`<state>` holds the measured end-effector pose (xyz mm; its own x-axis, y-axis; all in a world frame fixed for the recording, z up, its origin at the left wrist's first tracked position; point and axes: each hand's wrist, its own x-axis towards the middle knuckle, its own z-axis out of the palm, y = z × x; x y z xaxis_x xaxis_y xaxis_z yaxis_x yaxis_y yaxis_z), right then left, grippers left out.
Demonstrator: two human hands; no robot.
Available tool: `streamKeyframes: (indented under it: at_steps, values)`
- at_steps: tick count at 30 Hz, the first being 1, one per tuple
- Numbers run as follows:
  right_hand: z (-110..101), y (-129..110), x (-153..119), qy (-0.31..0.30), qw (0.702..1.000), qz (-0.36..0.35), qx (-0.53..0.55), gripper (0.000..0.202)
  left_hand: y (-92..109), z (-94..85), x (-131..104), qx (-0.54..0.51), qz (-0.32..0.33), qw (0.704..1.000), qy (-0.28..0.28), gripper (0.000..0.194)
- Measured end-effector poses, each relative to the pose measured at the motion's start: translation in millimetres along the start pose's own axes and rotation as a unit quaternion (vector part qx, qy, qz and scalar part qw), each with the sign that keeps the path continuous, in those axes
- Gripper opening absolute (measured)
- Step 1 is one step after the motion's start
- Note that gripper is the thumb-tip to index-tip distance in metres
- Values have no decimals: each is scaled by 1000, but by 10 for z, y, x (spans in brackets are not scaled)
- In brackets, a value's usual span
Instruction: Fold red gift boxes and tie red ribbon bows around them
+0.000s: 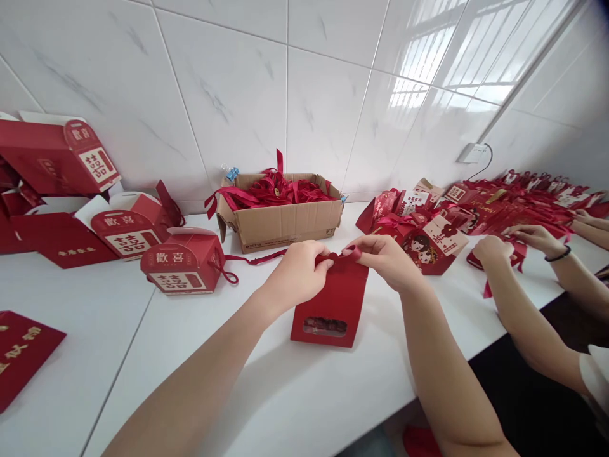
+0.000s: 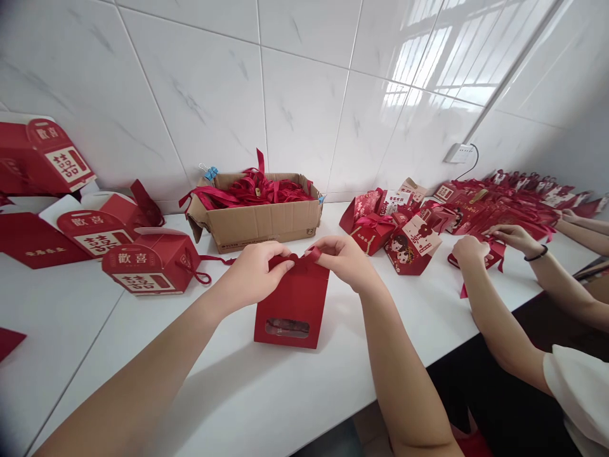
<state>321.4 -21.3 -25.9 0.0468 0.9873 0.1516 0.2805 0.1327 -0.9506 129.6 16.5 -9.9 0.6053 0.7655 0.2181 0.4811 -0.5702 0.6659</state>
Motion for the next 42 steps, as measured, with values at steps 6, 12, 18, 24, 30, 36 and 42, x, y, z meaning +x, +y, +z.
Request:
streamKeyframes:
  at_steps: [6,12,18,24,30,36,42]
  values:
    - [87,48,-55,4,997,30,66,28,-12,6,12,2,2,1000,-4,18]
    - [195,139,-100,33,988,32,145,30,-13,21,21,7,-5,1000,-2,18]
    - [226,191,-107,40,982,42,179,30,-25,34,32,-7,-10,1000,2,15]
    - [244,239,-92,59,978,34,196,28,-47,57,42,-16,-10,1000,10,13]
    - [255,257,-92,70,970,17,230,22,-24,54,36,-5,-13,1000,11,11]
    - [251,261,-89,69,968,14,242,20,-18,66,33,9,-14,1000,19,11]
    - [251,280,-86,69,967,7,244,18,-40,81,45,-4,-15,999,30,12]
